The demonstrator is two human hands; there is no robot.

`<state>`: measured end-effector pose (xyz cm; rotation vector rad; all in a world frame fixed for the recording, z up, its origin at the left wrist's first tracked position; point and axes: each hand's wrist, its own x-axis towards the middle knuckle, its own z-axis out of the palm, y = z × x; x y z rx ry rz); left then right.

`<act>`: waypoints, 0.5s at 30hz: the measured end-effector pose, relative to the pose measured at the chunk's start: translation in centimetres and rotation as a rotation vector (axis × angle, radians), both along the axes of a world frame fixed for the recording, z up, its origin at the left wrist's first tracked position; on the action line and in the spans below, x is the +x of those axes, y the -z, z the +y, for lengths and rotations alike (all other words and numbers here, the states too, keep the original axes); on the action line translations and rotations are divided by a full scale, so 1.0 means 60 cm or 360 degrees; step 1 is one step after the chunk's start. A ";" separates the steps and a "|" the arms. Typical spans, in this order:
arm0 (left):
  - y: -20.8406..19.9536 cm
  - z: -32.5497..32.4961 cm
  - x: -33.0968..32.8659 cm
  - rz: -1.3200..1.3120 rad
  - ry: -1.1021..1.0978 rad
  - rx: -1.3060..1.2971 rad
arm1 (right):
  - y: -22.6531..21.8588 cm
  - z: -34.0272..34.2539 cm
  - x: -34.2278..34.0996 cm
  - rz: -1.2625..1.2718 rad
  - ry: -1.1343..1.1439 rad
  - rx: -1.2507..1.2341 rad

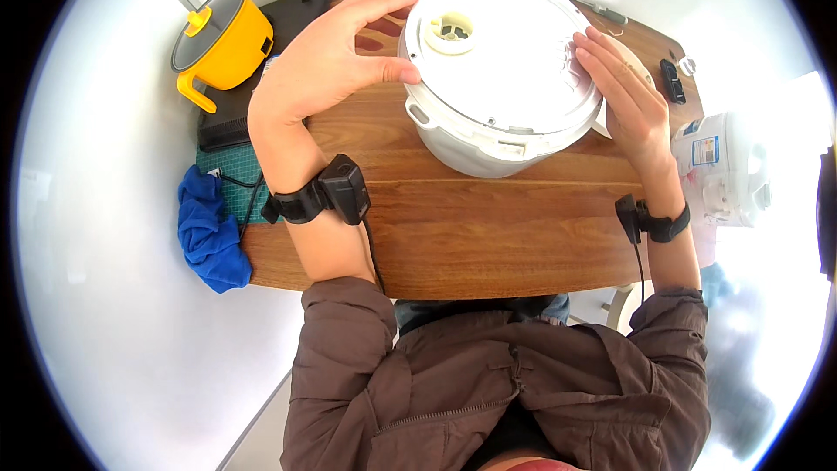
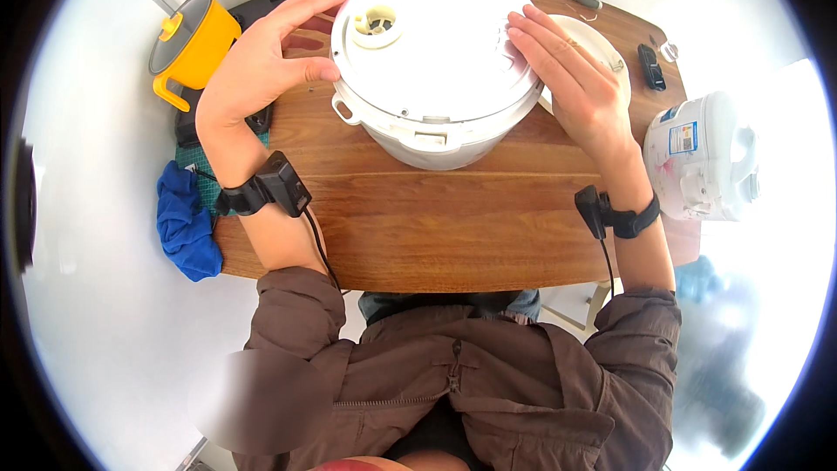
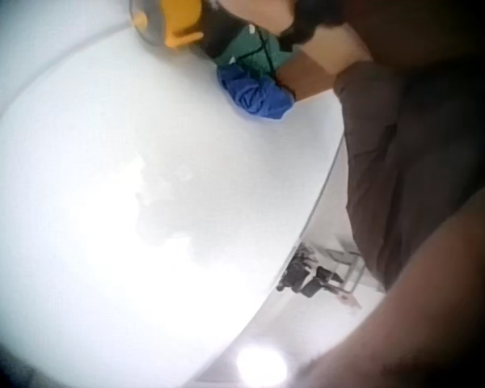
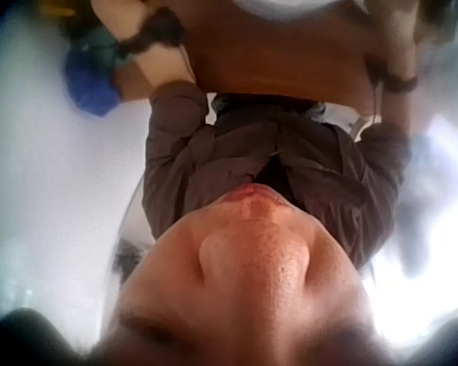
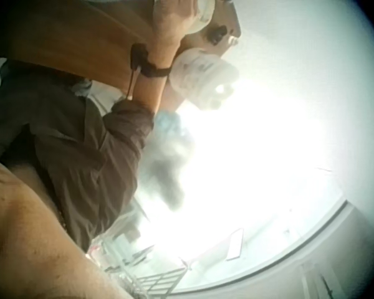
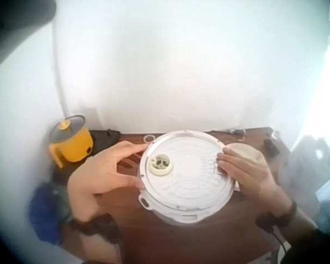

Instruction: The person disassembles a white rice cooker by removing the lid and using a screwdriver to unscrew multiple fasteners from the lid and inner components. The person places removed screws on the table and separates the lid parts.

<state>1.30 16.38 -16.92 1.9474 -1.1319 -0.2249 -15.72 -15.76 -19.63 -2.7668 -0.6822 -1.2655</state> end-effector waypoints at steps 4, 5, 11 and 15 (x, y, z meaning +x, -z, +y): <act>0.002 0.001 0.004 0.0060 0.0063 0.0008 | 0.003 0.002 -0.008 0.0002 0.0003 -0.0037; 0.002 0.000 0.005 0.0063 0.0061 0.0011 | 0.004 0.002 -0.009 0.0001 -0.0001 -0.0043; 0.003 -0.002 0.005 0.0051 0.0067 -0.0011 | 0.014 0.002 -0.010 -0.0018 -0.0022 -0.0008; 0.003 -0.001 0.004 0.0038 0.0057 0.0009 | 0.020 0.004 -0.010 -0.0003 -0.0005 0.0046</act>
